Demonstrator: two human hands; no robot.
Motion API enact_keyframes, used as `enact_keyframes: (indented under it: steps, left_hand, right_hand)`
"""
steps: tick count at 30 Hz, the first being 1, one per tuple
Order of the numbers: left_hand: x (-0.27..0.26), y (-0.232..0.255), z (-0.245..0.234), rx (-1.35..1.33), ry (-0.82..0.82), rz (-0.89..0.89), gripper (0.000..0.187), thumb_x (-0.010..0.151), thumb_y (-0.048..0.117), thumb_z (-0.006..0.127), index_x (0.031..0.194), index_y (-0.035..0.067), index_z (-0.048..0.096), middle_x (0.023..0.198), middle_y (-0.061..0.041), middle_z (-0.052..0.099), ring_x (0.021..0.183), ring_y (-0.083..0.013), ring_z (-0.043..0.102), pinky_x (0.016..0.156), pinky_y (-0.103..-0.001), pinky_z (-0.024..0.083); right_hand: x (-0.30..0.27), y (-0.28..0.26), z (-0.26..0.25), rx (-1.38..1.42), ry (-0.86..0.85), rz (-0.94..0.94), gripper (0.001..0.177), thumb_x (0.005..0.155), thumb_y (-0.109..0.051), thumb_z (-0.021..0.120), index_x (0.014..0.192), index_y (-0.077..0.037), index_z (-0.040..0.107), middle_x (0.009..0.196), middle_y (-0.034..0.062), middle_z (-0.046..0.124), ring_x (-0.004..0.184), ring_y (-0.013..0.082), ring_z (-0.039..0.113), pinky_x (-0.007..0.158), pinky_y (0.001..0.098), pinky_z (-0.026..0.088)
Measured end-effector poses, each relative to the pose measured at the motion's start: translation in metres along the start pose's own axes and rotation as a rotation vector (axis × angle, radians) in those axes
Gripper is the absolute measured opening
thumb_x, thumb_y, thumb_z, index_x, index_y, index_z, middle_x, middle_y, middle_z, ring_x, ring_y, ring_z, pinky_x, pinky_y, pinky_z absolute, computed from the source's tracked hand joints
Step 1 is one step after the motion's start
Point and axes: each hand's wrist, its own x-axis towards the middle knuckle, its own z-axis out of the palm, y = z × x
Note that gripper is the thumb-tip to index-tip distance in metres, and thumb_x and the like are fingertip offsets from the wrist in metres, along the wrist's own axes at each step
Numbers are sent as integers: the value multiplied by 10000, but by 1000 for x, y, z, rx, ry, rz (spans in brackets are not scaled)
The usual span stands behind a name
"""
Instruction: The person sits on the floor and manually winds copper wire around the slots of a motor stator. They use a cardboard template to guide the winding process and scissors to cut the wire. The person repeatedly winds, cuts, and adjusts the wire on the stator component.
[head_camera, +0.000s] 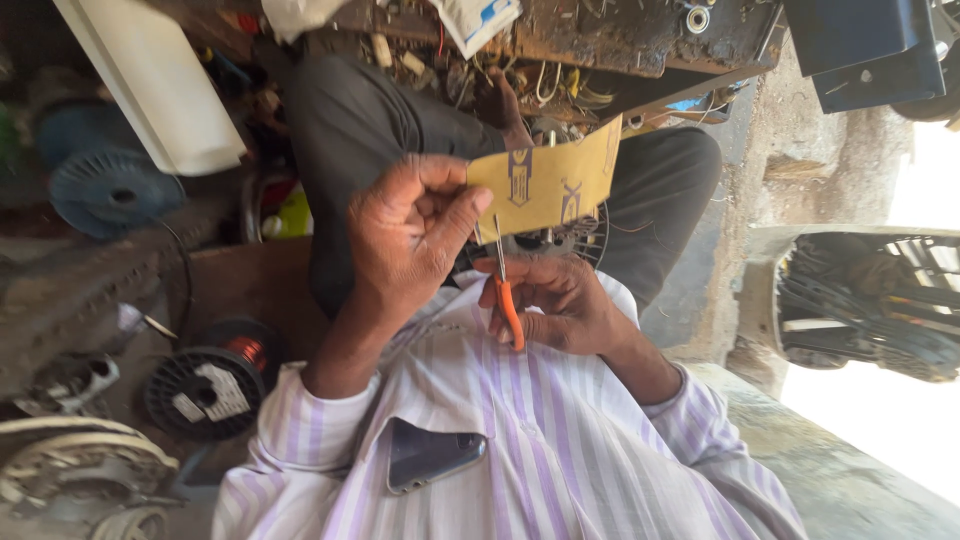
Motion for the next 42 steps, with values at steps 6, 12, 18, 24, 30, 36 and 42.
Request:
enact_keyframes:
  steps: [6,12,18,24,30,36,42]
  left_hand:
    - [-10,0,6,-2,-39,-49,123,997,-31,717,1090,-40,637,962,-83,716,854,-72,698,760,-226,609]
    - [-13,-6,7,-79,-44,-37,160,979,-44,729,1105,-43,630,1008,-93,714,888,-87,685,806,-238,603]
    - [-14,-6,9,-95,-99,-135,140,967,-56,716,1088,-49,646,983,-112,732,850,-97,710,754,-252,632]
    - [-12,-3,10,-121,-99,-117,202,966,-50,717,1153,-54,642,1035,-112,731,910,-102,706,809,-258,620]
    - [-6,-1,8,-31,-61,-51,147,976,-42,733,1117,-32,690,964,-100,726,822,-92,700,721,-253,636]
    - [-5,-3,9,23,-109,-2,108,968,-56,735,1069,-34,705,972,-102,750,881,-98,730,771,-250,639]
    - [-7,-6,9,-7,-81,-65,89,945,-32,743,1032,-41,728,928,-107,772,846,-95,749,745,-234,634]
  right_hand:
    - [-1,-2,-1,-237,33,-225,524,885,30,841,1366,61,637,1198,148,700,1021,196,694,927,347,584]
    - [3,-5,2,-107,105,-108,575,845,-23,815,1375,25,599,1145,106,732,967,160,749,860,320,629]
    - [2,-2,-8,-29,69,-210,502,837,39,855,1296,72,654,1109,146,731,980,174,729,871,327,607]
    - [2,4,-13,45,106,-97,475,800,18,848,1237,54,666,1146,148,749,933,163,745,811,318,617]
    - [0,6,-14,12,65,-151,543,779,43,869,1279,54,656,1144,155,756,932,184,753,857,326,613]
    - [0,13,-22,66,40,-158,548,738,111,847,1247,46,655,1129,126,736,942,203,744,808,337,614]
    - [-4,22,-21,-5,136,-93,431,830,68,834,1230,86,673,1002,165,766,881,231,772,771,367,639]
